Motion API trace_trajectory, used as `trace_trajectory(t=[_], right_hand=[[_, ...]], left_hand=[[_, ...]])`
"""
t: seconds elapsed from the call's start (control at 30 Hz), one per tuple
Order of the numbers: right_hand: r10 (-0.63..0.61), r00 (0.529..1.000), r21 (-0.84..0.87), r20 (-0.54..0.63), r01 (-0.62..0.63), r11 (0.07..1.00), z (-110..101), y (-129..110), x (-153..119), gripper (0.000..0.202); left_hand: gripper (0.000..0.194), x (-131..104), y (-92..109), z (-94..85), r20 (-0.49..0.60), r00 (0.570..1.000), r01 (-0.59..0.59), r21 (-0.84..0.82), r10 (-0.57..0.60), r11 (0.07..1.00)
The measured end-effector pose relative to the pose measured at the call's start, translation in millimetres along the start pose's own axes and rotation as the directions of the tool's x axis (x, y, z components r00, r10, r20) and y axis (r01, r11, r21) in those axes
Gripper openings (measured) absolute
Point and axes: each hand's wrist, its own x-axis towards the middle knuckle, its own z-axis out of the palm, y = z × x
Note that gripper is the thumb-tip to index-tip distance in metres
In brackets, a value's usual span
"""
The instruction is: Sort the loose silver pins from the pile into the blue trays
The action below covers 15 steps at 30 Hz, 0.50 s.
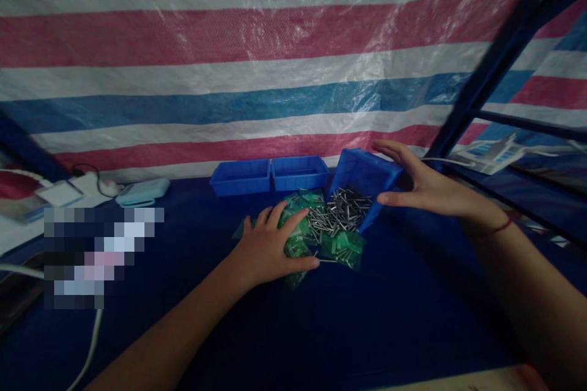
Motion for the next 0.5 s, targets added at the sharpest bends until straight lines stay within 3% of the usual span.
trace_trajectory(t=[0.07, 0.17, 0.3, 0.5], right_hand=[[0.053, 0.997, 0.198, 0.056, -0.063, 0.978, 0, 13, -1, 0.100], [0.094, 0.988, 0.372, 0.125, -0.135, 0.918, 10, 28, 0, 0.105], [0.105, 0.988, 0.433, 0.112, -0.144, 0.890, 32, 34, 4, 0.091], [0.097, 0.994, 0.412, -0.046, -0.069, 0.909, 49, 22, 12, 0.085]], left_hand=[[0.087, 0, -1, 0.3, -0.001, 1.000, 0.001, 0.000, -0.001, 1.000], [0.087, 0, -2, 2.0, -0.005, 1.000, -0.002, -0.008, 0.002, 1.000], [0.087, 0, -4, 5.0, -0.028, 1.000, -0.014, -0.016, 0.014, 1.000], [0.088, 0, -6, 7.4, -0.042, 0.999, -0.025, -0.024, 0.024, 0.999]])
